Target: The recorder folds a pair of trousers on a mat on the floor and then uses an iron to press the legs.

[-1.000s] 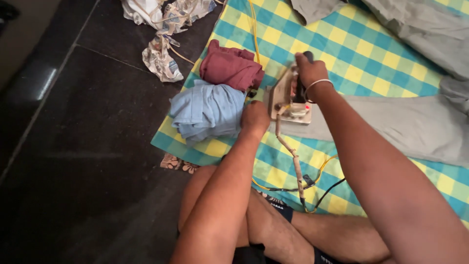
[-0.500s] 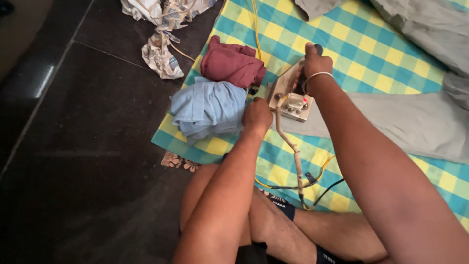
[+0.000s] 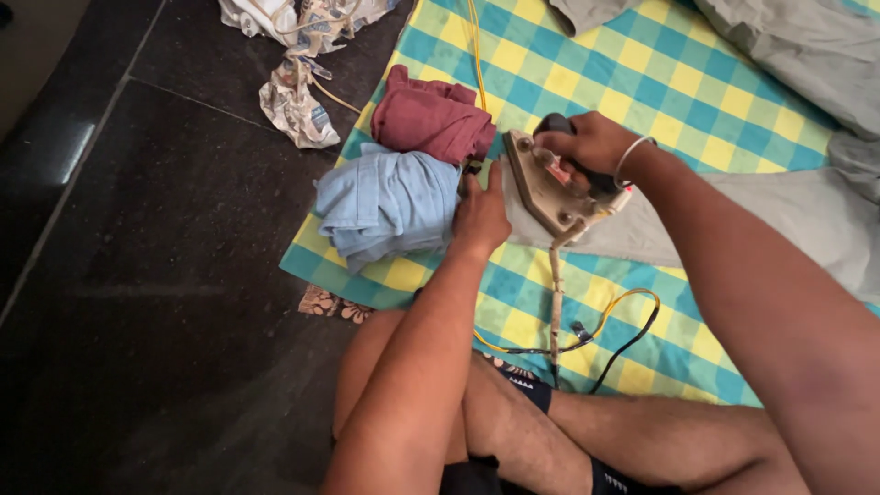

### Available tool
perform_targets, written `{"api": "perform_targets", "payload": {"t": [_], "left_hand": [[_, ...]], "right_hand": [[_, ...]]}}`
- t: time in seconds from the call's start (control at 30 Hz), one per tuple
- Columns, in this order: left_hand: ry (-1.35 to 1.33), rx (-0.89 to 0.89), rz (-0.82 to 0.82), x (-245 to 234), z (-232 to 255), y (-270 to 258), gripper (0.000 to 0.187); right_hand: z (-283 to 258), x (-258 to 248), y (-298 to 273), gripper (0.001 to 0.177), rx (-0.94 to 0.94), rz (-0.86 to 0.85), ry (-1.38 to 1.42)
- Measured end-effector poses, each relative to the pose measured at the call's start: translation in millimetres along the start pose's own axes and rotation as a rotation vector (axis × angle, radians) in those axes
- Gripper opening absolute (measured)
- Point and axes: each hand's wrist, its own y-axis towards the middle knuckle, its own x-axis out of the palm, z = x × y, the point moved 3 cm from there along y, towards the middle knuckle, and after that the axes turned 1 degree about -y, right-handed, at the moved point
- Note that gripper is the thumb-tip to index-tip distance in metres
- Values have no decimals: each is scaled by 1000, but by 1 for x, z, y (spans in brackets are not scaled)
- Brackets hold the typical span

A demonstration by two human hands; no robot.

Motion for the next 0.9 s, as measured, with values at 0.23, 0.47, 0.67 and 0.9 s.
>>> {"api": "perform_targets", "payload": {"t": [0.23, 0.47, 0.67, 0.9], "left_hand": [[69, 85, -19, 21, -18, 6, 75], [129, 73, 13, 21, -14, 7, 54], [112, 10, -33, 11, -8, 2, 56], [95, -19, -76, 6, -7, 0, 61]], "right_hand": [[12, -11, -20, 27, 4, -59, -236], [33, -26, -32, 28, 35, 19, -346], [48, -40, -41, 30, 130, 139, -254], [90, -62, -40, 34, 168, 285, -72]]}}
